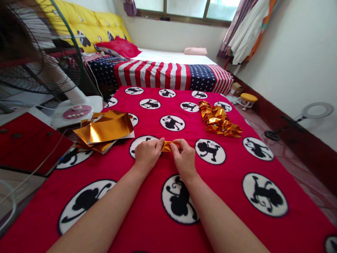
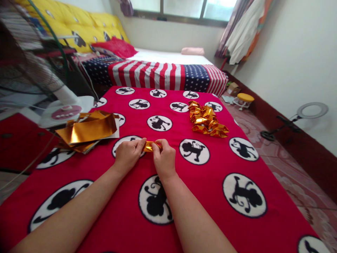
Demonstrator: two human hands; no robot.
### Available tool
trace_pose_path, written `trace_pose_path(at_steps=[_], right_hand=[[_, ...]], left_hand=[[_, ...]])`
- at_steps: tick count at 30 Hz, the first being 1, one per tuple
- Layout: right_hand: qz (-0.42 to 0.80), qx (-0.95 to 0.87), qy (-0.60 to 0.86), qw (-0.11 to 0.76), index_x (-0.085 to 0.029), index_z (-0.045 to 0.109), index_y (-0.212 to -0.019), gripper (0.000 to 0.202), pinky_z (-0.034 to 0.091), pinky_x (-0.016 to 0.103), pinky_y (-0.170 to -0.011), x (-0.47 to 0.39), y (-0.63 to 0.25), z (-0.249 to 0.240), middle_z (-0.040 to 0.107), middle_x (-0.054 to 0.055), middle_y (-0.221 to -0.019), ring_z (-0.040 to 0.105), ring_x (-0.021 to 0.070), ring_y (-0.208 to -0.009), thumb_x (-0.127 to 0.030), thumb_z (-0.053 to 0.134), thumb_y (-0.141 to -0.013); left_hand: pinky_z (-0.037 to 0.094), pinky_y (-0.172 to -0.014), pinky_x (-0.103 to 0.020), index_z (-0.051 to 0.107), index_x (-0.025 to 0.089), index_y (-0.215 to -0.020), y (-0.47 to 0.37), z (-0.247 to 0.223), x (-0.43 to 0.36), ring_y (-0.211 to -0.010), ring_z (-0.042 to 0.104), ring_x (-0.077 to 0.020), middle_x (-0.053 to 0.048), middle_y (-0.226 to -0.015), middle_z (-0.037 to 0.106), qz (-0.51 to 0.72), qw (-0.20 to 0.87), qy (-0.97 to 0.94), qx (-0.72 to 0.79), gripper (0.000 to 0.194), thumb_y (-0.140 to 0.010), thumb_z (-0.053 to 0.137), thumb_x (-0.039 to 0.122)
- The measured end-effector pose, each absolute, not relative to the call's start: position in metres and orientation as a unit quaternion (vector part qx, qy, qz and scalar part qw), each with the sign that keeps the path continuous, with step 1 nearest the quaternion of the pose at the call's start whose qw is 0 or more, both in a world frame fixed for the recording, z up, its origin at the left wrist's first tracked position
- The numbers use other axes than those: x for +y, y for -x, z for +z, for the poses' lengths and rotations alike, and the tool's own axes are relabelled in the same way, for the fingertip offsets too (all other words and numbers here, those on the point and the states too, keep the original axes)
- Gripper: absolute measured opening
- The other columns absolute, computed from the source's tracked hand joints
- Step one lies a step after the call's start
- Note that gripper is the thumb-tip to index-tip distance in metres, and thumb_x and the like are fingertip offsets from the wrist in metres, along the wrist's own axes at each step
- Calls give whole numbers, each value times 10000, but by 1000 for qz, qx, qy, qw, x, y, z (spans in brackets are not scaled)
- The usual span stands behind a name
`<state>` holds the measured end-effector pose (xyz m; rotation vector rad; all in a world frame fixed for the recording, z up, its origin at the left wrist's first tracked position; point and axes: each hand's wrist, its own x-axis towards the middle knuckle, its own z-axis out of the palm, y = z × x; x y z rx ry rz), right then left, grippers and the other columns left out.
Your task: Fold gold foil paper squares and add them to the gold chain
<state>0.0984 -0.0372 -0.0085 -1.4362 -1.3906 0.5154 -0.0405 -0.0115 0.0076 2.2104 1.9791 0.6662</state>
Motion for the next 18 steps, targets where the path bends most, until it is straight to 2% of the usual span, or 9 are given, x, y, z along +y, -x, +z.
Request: trace_pose_path(at_steps=[3,6,14,18], right_hand=[[167,-581,646,467,-191,584,-722,281,316,250,-566,-37,-97,-6,580,-8,-606,514,135,-557,-393,543,-912],[121,-603,679,402,-198,542,-653,347,248,270,-559,-37,-95,-3,534,-15,-554,461,129,-528,-392,501,-938],[79,-612,720,317,-199,609,-719,332,196,288,-565,-39,-93,3,610,20,-605,491,139,-563,-411,489,-944],[77,-621,724,291,-199,630,-716,345,174,301,-563,-40,-93,5,626,29,-611,481,137,-551,-369,457,-961]], left_hand=[[190,-551,-314,732,194,-720,41,7,-13,-601,594,-180,-86,-683,714,229,33,-722,652,557,-971,339,499],[189,-550,-312,740,198,-734,41,7,-13,-596,593,-180,-84,-683,716,229,21,-719,656,548,-970,345,495],[186,-547,-314,750,208,-760,41,8,-13,-612,612,-197,-87,-714,731,204,5,-718,665,549,-970,334,500],[190,-546,-316,750,209,-758,43,8,-14,-612,613,-198,-88,-709,729,201,1,-716,669,563,-970,324,509]])
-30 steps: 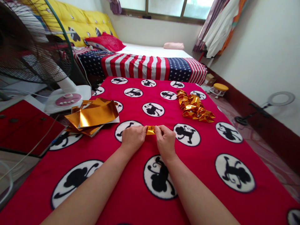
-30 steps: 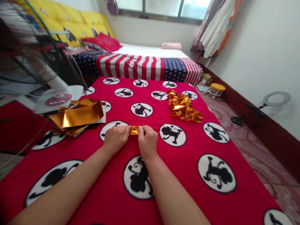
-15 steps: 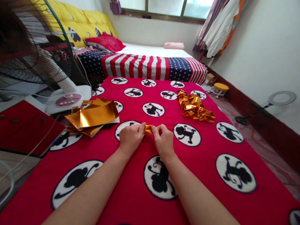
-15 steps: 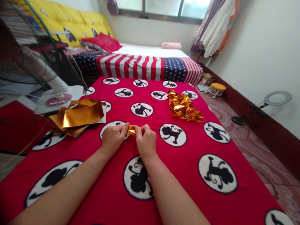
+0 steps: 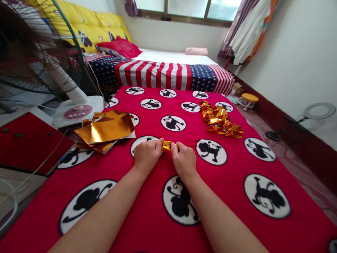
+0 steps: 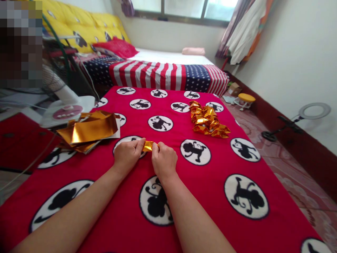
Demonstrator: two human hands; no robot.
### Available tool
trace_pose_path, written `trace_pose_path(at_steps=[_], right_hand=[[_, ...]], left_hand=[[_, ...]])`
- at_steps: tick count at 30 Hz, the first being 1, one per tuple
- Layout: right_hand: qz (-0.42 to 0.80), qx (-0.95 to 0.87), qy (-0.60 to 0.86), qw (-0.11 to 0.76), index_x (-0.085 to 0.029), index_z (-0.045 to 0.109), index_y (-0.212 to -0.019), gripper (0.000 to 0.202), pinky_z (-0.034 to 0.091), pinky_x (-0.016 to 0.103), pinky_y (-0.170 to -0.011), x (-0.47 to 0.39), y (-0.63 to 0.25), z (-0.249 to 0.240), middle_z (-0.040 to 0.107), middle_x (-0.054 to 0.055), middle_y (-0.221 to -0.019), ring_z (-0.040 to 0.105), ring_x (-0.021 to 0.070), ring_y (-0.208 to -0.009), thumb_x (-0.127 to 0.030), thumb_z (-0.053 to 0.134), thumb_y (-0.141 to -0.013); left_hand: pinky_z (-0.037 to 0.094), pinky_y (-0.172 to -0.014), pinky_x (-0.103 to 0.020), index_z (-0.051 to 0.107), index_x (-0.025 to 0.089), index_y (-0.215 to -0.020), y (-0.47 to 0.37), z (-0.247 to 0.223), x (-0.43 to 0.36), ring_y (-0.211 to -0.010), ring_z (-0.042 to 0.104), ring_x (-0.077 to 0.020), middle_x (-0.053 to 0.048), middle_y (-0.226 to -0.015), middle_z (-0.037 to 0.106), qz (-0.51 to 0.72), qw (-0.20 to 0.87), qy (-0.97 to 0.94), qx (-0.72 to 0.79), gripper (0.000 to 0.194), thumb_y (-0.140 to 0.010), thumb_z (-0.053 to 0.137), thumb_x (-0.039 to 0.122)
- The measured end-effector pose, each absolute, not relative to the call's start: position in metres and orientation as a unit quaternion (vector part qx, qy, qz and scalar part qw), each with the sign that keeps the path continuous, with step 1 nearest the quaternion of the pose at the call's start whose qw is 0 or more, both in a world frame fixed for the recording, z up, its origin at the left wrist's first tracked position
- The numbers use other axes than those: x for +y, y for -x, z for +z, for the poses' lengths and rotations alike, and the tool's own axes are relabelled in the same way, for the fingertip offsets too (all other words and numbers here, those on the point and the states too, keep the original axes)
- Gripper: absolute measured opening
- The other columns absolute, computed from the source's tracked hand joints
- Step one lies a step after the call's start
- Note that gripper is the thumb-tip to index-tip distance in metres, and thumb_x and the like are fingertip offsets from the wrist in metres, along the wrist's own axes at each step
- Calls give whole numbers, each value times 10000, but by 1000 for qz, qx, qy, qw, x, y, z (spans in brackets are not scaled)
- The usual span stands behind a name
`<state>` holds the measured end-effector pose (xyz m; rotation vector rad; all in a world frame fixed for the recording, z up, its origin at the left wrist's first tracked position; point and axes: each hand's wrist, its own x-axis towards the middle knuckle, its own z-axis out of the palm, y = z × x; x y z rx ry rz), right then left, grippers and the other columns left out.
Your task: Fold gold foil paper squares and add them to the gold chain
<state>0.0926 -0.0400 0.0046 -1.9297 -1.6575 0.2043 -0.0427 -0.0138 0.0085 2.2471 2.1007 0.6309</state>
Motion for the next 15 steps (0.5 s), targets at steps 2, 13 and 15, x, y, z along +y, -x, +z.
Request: trace_pose_path(at_steps=[2,13,15], right_hand=[[78,-628,718,289,-196,627,-698,357,171,305,-563,-40,-93,4,615,26,-598,468,133,-541,-347,446,-966],[105,-631,669,378,-206,542,-610,425,196,296,-548,-40,-96,-3,516,-5,-525,427,132,-503,-348,382,-977],[110,-633,668,375,-206,534,-607,420,192,295,-546,-40,-97,-3,505,-10,-520,420,128,-497,-350,390,-974]], left_hand=[[186,-545,-316,750,206,-758,43,9,-14,-614,612,-200,-91,-711,728,197,4,-715,670,571,-970,319,516],[200,-549,-301,725,190,-731,42,6,-12,-609,574,-176,-90,-709,710,208,58,-745,631,578,-984,303,494],[201,-550,-301,722,189,-720,43,6,-12,-598,560,-169,-83,-677,696,226,78,-737,633,589,-982,302,509]])
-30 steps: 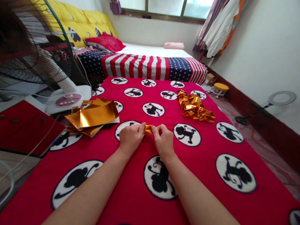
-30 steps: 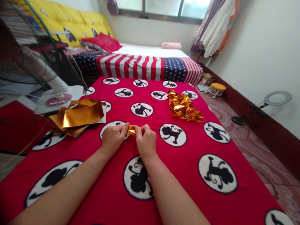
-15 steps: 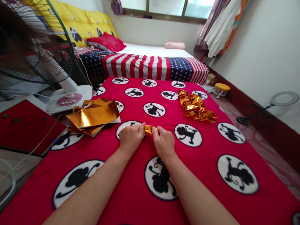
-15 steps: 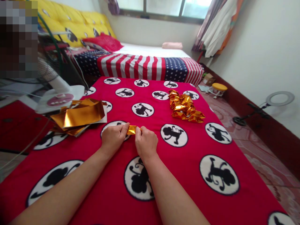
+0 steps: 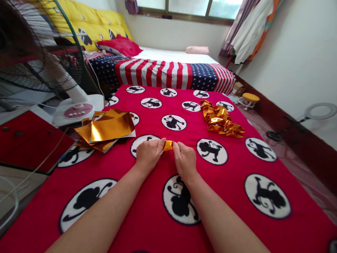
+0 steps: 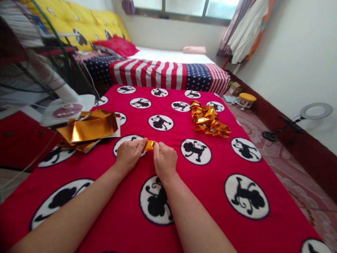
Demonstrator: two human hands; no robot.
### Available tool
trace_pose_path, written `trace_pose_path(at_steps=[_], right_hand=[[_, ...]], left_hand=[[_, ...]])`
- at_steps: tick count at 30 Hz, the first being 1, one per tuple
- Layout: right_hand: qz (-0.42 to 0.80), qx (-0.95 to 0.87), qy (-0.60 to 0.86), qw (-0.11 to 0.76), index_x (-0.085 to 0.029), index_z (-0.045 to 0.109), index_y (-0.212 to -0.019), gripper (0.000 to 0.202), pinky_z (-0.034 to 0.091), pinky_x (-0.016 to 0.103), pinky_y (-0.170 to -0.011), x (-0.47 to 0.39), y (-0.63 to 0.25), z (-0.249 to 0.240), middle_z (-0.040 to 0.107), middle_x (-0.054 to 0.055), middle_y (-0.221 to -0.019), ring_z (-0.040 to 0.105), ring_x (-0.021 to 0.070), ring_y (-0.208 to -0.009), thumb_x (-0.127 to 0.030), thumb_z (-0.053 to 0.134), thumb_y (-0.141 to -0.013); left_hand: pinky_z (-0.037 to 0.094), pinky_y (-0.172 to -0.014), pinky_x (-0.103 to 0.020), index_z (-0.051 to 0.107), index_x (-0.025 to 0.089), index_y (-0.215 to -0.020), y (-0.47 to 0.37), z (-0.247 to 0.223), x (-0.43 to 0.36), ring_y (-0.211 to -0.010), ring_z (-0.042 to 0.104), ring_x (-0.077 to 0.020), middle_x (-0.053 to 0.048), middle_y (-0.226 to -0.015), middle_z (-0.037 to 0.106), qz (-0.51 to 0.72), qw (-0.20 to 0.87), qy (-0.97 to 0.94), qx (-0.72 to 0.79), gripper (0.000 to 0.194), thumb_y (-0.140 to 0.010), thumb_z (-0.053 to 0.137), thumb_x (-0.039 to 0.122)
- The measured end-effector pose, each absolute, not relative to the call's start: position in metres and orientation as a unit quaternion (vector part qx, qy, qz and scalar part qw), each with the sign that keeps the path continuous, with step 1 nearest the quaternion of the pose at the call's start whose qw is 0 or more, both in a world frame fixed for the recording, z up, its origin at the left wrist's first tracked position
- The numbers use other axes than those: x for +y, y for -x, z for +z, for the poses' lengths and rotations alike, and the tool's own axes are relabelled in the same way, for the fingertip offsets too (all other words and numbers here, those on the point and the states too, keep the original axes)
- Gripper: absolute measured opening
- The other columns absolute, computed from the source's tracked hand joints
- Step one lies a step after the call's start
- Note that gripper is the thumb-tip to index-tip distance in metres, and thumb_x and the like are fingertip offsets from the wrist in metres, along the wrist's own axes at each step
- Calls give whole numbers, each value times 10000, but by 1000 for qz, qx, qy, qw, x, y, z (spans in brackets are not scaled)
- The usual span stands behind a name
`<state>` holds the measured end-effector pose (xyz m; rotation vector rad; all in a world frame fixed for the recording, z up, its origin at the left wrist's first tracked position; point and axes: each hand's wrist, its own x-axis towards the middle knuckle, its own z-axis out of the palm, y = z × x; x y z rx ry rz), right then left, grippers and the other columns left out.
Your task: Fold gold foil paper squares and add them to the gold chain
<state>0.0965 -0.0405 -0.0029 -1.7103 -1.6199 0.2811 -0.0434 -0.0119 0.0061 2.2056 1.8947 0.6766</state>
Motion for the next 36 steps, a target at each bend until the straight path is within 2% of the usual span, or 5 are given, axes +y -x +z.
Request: trace_pose_path(at_steps=[5,14,22,36], right_hand=[[105,-642,670,358,-200,529,-611,412,174,297,-545,-41,-97,-3,498,-11,-522,420,125,-501,-349,398,-972],[91,-650,670,347,-200,564,-620,405,173,299,-547,-41,-95,-1,533,0,-535,424,128,-500,-339,410,-968],[96,-646,662,367,-202,546,-615,410,194,292,-543,-41,-95,-2,525,-5,-535,427,126,-496,-340,395,-970],[80,-653,655,373,-203,558,-633,408,200,294,-547,-43,-95,-4,544,-4,-550,435,128,-505,-340,390,-979]], left_hand=[[197,-551,-309,711,177,-688,46,7,-11,-551,520,-156,-75,-606,653,267,111,-713,638,613,-980,296,520],[195,-555,-313,705,172,-685,44,5,-11,-550,511,-161,-81,-616,652,266,76,-720,636,543,-974,340,451],[221,-549,-298,681,180,-644,47,7,-11,-536,494,-142,-54,-582,624,309,129,-702,628,607,-969,308,531],[222,-566,-298,670,172,-695,43,9,-14,-567,511,-144,-65,-658,662,286,61,-720,630,521,-983,340,455]])
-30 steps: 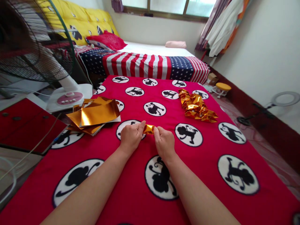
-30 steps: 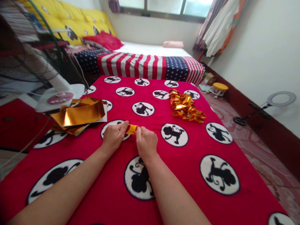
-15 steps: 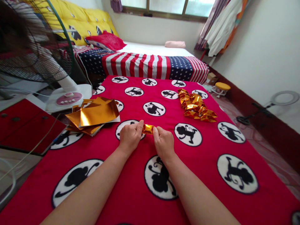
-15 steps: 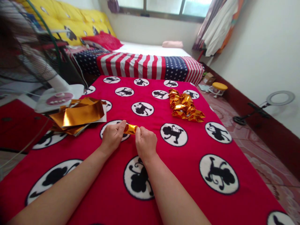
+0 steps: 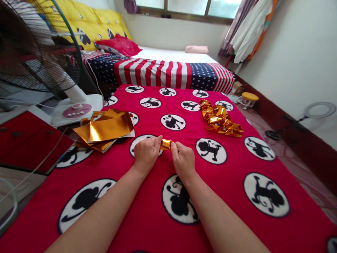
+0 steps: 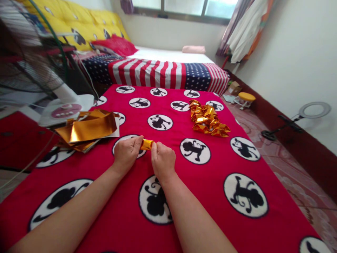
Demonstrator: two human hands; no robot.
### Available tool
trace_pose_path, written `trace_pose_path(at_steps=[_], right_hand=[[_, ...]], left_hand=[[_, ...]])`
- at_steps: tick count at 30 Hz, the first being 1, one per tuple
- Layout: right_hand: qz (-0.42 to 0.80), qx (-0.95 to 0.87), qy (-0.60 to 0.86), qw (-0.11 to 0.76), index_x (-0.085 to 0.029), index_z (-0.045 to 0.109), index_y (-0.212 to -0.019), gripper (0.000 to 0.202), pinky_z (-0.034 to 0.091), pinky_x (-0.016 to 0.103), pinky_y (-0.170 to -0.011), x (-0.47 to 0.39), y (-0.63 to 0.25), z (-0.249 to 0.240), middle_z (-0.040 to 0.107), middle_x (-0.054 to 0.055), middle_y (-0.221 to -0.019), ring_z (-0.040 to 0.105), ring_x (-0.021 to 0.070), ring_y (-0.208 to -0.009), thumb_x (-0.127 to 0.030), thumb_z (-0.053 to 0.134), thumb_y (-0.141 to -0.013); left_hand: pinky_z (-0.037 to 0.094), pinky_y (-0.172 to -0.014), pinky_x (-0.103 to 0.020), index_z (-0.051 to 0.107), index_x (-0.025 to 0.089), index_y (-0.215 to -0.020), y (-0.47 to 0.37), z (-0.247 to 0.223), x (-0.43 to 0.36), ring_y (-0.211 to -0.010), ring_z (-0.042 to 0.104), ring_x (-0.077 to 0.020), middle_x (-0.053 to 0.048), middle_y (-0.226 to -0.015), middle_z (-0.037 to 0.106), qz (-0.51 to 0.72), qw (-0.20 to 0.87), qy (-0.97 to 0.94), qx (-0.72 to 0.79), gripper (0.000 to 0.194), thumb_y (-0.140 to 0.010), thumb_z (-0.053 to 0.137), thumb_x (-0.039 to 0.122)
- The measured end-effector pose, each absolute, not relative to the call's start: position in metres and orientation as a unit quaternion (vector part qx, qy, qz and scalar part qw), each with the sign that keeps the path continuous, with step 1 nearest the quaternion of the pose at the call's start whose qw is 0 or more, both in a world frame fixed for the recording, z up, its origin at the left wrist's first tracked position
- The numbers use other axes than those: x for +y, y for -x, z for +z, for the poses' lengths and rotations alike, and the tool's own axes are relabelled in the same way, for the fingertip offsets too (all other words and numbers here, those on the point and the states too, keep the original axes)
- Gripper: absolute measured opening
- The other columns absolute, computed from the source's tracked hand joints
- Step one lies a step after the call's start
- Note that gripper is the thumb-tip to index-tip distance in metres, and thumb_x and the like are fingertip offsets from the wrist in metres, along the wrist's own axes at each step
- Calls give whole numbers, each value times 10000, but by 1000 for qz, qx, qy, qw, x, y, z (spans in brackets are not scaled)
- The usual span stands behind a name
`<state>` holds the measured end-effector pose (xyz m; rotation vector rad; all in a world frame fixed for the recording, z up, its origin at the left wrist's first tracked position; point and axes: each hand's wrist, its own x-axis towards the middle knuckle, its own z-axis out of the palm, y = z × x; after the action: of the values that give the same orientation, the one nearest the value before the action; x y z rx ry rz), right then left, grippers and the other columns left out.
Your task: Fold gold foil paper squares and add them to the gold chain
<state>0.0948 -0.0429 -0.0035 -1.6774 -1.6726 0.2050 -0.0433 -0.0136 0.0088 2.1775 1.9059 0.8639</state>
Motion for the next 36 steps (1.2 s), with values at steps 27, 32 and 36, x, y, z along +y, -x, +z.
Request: trace_pose_path(at_steps=[27,32,36], right_hand=[[222,-552,606,528,-189,583,-755,198,380,241,-579,-32,-104,-6,604,-12,-656,541,132,-583,-341,556,-878],[210,-557,605,528,-189,622,-889,144,408,252,-614,-31,-105,-9,630,-2,-717,578,149,-627,-307,539,-888],[212,-580,586,524,-188,644,-818,193,417,252,-635,-32,-104,-10,649,13,-738,587,155,-668,-283,502,-908]], left_hand=[[257,-579,-291,624,191,-727,45,7,-9,-642,571,-164,-46,-699,668,281,85,-732,615,390,-963,406,413],[267,-596,-300,661,198,-752,44,6,-11,-712,604,-174,-53,-763,698,266,53,-759,591,374,-960,418,391],[237,-574,-311,677,196,-740,43,6,-11,-681,601,-183,-66,-743,703,243,60,-757,603,496,-984,329,451]])
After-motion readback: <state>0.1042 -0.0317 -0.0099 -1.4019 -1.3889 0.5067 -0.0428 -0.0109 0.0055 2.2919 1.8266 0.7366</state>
